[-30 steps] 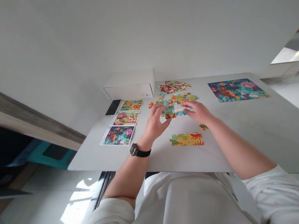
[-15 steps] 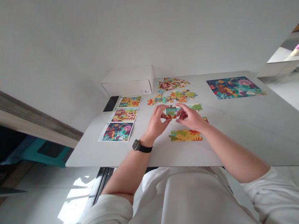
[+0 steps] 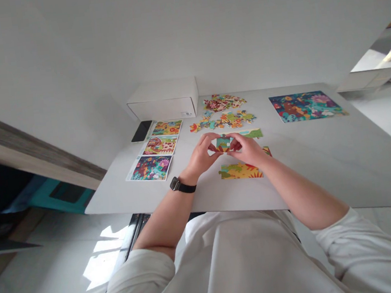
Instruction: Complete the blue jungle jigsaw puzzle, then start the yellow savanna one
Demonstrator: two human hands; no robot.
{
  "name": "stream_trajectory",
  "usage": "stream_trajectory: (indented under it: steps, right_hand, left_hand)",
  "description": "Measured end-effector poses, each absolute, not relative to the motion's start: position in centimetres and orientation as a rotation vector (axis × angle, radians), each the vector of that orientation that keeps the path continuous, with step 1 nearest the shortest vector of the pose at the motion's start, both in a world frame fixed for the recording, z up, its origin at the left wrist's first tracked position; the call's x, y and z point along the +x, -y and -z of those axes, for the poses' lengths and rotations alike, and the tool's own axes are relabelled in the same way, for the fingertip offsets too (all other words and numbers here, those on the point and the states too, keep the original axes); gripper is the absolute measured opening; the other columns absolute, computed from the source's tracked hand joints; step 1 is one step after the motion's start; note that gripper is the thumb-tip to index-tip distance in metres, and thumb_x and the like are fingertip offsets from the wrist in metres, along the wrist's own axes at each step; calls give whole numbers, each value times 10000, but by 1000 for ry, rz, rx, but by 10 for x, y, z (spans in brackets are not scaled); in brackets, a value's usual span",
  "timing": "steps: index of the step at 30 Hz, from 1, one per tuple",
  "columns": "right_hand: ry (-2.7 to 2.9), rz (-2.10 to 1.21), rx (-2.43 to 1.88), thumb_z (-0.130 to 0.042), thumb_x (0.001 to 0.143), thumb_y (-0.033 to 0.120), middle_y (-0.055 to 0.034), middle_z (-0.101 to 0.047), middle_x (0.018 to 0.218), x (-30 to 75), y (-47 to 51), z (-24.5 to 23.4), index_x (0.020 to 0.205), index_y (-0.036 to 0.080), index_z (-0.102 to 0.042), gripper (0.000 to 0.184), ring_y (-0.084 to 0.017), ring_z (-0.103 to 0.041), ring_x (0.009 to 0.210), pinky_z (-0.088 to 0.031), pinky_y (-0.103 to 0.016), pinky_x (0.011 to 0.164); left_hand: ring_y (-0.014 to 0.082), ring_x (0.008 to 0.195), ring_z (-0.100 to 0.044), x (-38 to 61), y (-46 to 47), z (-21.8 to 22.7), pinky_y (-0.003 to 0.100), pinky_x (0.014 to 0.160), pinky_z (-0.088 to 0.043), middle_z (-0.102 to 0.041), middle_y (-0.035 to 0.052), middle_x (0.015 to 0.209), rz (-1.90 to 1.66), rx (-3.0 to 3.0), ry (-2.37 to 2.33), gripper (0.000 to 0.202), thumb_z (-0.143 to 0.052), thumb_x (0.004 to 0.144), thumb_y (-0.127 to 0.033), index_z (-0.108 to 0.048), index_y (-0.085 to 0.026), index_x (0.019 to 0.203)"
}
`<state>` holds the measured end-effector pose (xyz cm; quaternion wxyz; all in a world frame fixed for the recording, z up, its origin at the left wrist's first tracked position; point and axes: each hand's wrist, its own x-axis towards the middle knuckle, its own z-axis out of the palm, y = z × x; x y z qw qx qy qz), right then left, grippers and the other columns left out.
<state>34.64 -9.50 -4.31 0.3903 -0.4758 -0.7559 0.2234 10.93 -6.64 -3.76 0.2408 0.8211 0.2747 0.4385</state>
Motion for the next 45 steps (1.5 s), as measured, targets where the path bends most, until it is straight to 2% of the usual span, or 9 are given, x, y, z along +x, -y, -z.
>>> stream_trajectory:
  steps: [3, 7, 9, 13, 23, 30, 34, 38, 45]
  right_hand:
    - [1934, -553, -1214, -826, 838, 248, -22, -755, 928, 347, 95, 43, 1375, 252, -624, 574, -193, -708, 781, -581, -325, 791]
    - [1941, -551, -1213, -832, 830, 236, -22, -758, 924, 346, 94, 44, 1366, 248, -637, 570, -192, -713, 777, -581, -322, 786]
    - [1953, -550, -1219, -837, 826, 235, -20, -761, 923, 345, 94, 45, 1370, 255, -639, 578, -193, -714, 780, -581, -322, 785]
    - [1982, -545, -1217, -842, 824, 227, -15, -766, 913, 345, 96, 44, 1365, 269, -649, 576, -195, -715, 779, -582, -326, 789]
    - [2011, -573, -1231, -836, 841, 225, -7, -772, 894, 345, 98, 41, 1408, 273, -630, 605, -198, -731, 803, -570, -318, 799]
    - [2067, -541, -1286, -812, 876, 273, -29, -783, 974, 354, 98, 37, 1493, 288, -574, 661, -214, -730, 853, -572, -346, 833]
    - [2147, -514, -1291, -768, 911, 261, -27, -789, 968, 360, 97, 34, 1382, 288, -682, 479, -203, -729, 837, -559, -335, 830]
    - [2248, -525, -1270, -755, 911, 252, -56, -799, 1001, 362, 97, 30, 1192, 254, -790, 284, -211, -722, 844, -541, -338, 819]
    - [2492, -666, -1187, -774, 843, 222, -19, -804, 935, 360, 100, 29, 1054, 291, -859, 237, -184, -685, 779, -481, -290, 740]
  left_hand:
    - [100, 849, -694, 108, 67, 36, 289, 836, -627, -607, 106, 1370, -1182, 2270, -751, 496, -794, 906, -199, -592, -235, 1357]
    - [208, 1154, -682, 108, 68, 33, 333, 909, -619, -619, 124, 1398, -1143, 2348, -734, 561, -814, 883, -202, -581, -244, 1391]
    - [236, 1243, -650, 108, 68, 32, 355, 940, -611, -637, 126, 1391, -1127, 2386, -727, 570, -815, 881, -199, -579, -243, 1399]
    - [242, 1218, -662, 107, 67, 32, 381, 955, -604, -677, 118, 1340, -1102, 2421, -767, 527, -814, 892, -232, -599, -244, 1373]
    - [265, 1278, -652, 101, 64, 33, 419, 1034, -577, -692, 118, 1349, -1055, 2459, -822, 508, -828, 893, -302, -624, -246, 1355]
    - [277, 1286, -661, 86, 70, 9, 451, 1117, -531, -700, 120, 1353, -1074, 2496, -877, 513, -836, 897, -329, -621, -240, 1354]
    - [279, 1279, -662, 68, 85, 3, 448, 1122, -533, -701, 98, 1352, -970, 2505, -946, 546, -854, 874, -325, -624, -260, 1366]
    - [284, 1288, -653, 53, 105, 16, 464, 1145, -518, -711, 95, 1329, -762, 2535, -895, 463, -829, 894, -325, -665, -266, 1322]
    - [266, 1227, -674, 51, 116, 41, 454, 1096, -544, -733, 88, 1274, -629, 2531, -821, 334, -796, 909, -294, -734, -276, 1236]
